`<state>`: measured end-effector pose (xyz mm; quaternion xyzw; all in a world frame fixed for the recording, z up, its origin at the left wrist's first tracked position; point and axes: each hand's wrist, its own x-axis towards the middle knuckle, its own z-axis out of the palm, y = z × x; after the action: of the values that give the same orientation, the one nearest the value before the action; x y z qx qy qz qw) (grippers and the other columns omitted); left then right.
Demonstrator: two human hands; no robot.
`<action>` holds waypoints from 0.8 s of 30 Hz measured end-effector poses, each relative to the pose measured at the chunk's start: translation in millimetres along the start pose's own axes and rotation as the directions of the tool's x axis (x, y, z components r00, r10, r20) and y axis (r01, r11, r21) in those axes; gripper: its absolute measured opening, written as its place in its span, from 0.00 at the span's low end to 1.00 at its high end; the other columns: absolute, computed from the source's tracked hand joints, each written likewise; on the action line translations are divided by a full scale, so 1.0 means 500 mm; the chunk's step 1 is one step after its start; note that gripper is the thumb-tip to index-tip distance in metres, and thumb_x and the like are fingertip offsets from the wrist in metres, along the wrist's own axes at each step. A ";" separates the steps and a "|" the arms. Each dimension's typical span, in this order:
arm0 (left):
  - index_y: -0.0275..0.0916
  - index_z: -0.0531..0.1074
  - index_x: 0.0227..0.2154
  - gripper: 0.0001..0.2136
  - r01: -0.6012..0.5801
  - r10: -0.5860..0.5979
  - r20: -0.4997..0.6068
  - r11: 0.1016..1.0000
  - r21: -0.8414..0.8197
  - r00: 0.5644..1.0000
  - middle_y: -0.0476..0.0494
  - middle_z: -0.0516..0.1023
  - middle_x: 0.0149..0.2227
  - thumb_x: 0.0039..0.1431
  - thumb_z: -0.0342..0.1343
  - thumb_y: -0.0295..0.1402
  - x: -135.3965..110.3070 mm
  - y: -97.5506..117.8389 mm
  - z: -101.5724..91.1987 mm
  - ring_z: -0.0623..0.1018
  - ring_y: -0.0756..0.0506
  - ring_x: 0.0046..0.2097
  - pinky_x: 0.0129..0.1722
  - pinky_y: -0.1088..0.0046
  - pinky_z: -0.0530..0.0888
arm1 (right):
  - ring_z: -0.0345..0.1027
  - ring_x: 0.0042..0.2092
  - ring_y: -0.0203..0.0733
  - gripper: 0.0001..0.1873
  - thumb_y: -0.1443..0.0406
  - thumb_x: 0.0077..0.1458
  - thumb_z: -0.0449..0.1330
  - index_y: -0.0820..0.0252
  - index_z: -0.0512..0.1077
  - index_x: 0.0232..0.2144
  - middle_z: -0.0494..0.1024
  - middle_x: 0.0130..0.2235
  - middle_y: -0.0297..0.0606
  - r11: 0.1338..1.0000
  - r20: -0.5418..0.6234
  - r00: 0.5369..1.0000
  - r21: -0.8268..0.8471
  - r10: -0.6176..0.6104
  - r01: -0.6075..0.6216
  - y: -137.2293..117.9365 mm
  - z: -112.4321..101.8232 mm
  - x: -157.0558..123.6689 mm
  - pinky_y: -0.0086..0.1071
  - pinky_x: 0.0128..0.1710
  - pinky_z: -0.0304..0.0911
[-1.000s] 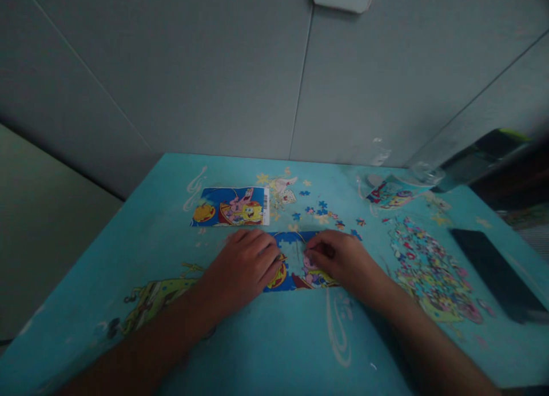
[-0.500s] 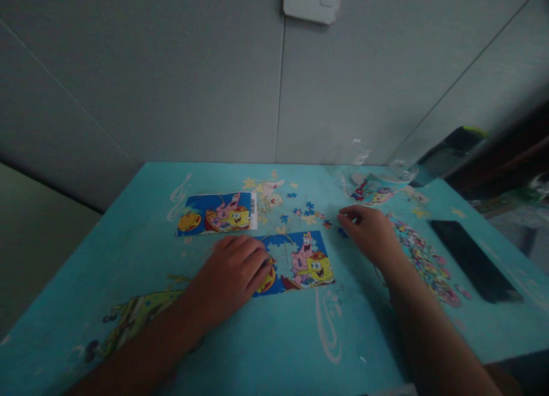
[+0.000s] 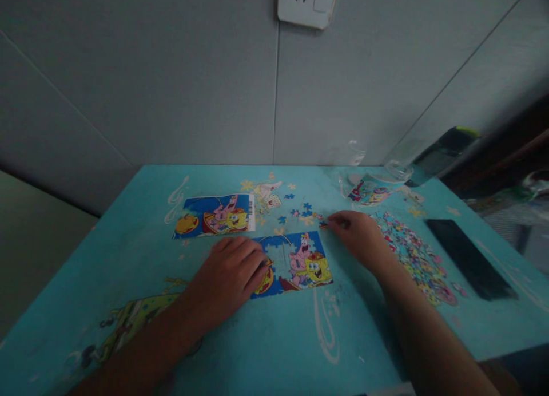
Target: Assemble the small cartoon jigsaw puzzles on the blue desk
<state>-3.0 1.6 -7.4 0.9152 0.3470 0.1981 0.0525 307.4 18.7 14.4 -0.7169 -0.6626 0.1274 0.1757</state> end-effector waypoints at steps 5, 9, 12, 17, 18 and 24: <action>0.39 0.73 0.40 0.06 0.013 -0.013 0.012 1.000 0.002 1.000 0.44 0.75 0.42 0.69 0.52 0.33 -0.001 0.000 0.000 0.72 0.42 0.45 0.48 0.57 0.67 | 0.77 0.41 0.51 0.15 0.63 0.61 0.55 0.57 0.80 0.44 0.84 0.41 0.43 0.987 -0.124 0.988 -0.119 0.091 -0.106 0.032 -0.015 0.007 0.40 0.41 0.63; 0.39 0.73 0.38 0.06 0.021 -0.020 0.028 1.000 -0.001 0.999 0.44 0.75 0.40 0.69 0.53 0.33 0.001 0.002 -0.001 0.72 0.41 0.45 0.48 0.58 0.68 | 0.76 0.40 0.52 0.15 0.62 0.62 0.54 0.56 0.80 0.42 0.84 0.40 0.43 0.976 -0.086 0.990 -0.177 0.116 -0.130 0.056 -0.030 0.009 0.39 0.39 0.63; 0.38 0.73 0.38 0.06 0.024 -0.024 0.033 1.000 -0.004 0.999 0.44 0.74 0.40 0.69 0.53 0.33 0.003 0.003 -0.001 0.72 0.42 0.44 0.48 0.59 0.68 | 0.76 0.38 0.49 0.12 0.61 0.60 0.56 0.56 0.79 0.40 0.83 0.38 0.43 0.975 0.003 0.993 -0.189 0.118 -0.116 0.064 -0.040 0.008 0.37 0.36 0.62; 0.38 0.73 0.38 0.06 0.002 -0.002 0.015 1.000 0.011 1.000 0.44 0.74 0.39 0.69 0.53 0.33 0.004 -0.001 0.004 0.73 0.42 0.43 0.47 0.60 0.67 | 0.74 0.34 0.43 0.10 0.60 0.58 0.60 0.58 0.78 0.39 0.82 0.35 0.41 0.993 0.155 0.984 -0.091 0.083 -0.070 0.069 -0.054 0.002 0.34 0.32 0.62; 0.37 0.73 0.38 0.06 -0.003 0.003 0.015 1.000 0.017 1.000 0.44 0.75 0.39 0.69 0.53 0.33 0.004 -0.002 0.006 0.73 0.42 0.43 0.47 0.61 0.67 | 0.73 0.33 0.43 0.10 0.59 0.57 0.61 0.58 0.78 0.38 0.81 0.34 0.40 0.995 0.180 0.980 -0.081 0.078 -0.065 0.070 -0.056 0.001 0.33 0.32 0.62; 0.37 0.74 0.39 0.05 -0.019 0.019 0.009 0.999 0.045 1.000 0.44 0.74 0.38 0.69 0.54 0.32 0.002 -0.007 0.016 0.72 0.42 0.42 0.46 0.61 0.67 | 0.74 0.34 0.44 0.09 0.58 0.54 0.64 0.57 0.78 0.35 0.82 0.34 0.40 0.992 0.241 0.965 -0.096 0.100 -0.078 0.067 -0.048 -0.001 0.34 0.34 0.62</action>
<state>-1.5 5.0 -15.1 0.9203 0.3424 0.1866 0.0316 347.5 14.1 22.0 -0.7314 -0.6512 0.1945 0.0555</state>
